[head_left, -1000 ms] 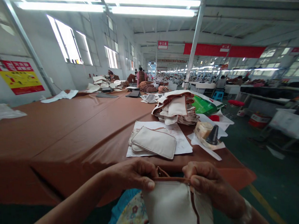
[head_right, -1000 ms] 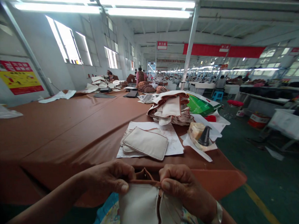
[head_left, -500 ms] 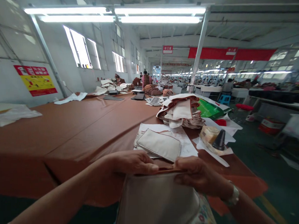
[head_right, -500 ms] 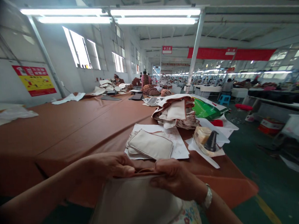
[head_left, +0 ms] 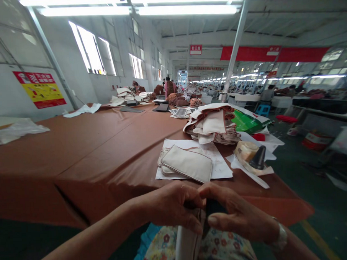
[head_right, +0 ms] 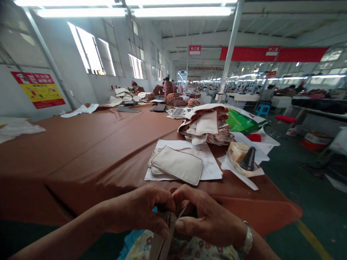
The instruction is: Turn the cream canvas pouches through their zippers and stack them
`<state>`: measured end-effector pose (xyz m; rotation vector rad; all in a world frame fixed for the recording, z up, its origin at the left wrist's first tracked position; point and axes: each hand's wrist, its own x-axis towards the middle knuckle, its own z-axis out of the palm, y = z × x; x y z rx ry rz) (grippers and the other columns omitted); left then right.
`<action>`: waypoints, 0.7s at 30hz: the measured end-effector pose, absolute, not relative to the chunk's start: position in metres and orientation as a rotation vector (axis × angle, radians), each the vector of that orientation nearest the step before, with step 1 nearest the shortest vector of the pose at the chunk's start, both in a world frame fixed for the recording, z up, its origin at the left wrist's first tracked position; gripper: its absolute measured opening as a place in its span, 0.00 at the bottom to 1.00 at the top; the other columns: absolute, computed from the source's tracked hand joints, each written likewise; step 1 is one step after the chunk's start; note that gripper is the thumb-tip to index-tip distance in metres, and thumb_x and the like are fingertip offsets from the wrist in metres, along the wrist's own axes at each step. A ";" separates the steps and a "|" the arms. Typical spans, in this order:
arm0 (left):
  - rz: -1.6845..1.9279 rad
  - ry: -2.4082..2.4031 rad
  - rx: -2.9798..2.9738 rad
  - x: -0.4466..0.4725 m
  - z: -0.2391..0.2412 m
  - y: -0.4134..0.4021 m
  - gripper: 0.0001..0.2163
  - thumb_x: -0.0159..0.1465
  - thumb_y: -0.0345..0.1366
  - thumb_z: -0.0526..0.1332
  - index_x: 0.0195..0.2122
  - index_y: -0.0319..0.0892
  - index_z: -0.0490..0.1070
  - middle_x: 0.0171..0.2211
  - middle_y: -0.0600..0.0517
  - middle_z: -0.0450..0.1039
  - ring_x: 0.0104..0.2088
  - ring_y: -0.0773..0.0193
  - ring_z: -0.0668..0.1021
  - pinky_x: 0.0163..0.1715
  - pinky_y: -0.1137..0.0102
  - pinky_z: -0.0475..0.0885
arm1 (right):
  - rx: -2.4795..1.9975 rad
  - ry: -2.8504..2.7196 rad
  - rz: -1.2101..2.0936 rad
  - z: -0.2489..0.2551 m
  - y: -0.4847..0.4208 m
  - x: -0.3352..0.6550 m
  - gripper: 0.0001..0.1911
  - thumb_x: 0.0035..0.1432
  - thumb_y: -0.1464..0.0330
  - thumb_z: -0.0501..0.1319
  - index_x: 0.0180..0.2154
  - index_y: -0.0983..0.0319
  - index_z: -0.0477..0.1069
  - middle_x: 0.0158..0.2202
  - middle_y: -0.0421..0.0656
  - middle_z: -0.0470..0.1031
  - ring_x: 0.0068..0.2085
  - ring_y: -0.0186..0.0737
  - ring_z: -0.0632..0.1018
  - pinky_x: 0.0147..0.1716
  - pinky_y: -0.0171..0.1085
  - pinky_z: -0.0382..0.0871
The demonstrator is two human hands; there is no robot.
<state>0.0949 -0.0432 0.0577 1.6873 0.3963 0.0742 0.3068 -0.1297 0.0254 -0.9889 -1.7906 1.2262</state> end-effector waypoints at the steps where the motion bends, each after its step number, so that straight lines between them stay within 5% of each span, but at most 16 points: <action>1: 0.084 0.403 1.714 0.097 0.058 -0.042 0.19 0.47 0.46 0.76 0.33 0.38 0.76 0.29 0.56 0.68 0.29 0.68 0.67 0.25 0.76 0.61 | -0.972 -1.782 1.239 0.025 -0.131 0.301 0.17 0.61 0.59 0.63 0.47 0.63 0.70 0.42 0.45 0.71 0.42 0.42 0.71 0.42 0.38 0.67; 7: 0.031 0.401 1.768 0.091 0.047 -0.027 0.22 0.48 0.50 0.74 0.32 0.38 0.74 0.26 0.57 0.62 0.27 0.69 0.64 0.23 0.76 0.57 | -1.061 -1.716 1.161 -0.004 -0.130 0.293 0.14 0.63 0.58 0.60 0.34 0.63 0.66 0.32 0.39 0.65 0.34 0.35 0.65 0.33 0.33 0.61; 13: 0.083 0.415 1.708 0.097 0.041 -0.026 0.15 0.57 0.46 0.70 0.34 0.38 0.74 0.30 0.54 0.68 0.30 0.67 0.66 0.27 0.76 0.60 | -1.222 -1.750 1.057 -0.008 -0.133 0.300 0.13 0.68 0.60 0.55 0.34 0.61 0.67 0.35 0.40 0.67 0.37 0.37 0.68 0.38 0.34 0.62; 21: -0.026 0.448 1.578 0.116 0.023 -0.013 0.12 0.56 0.40 0.67 0.34 0.36 0.76 0.26 0.55 0.66 0.26 0.68 0.64 0.29 0.73 0.62 | -1.151 -1.555 1.256 -0.016 -0.119 0.315 0.15 0.64 0.57 0.57 0.33 0.63 0.65 0.29 0.37 0.63 0.31 0.33 0.62 0.29 0.32 0.55</action>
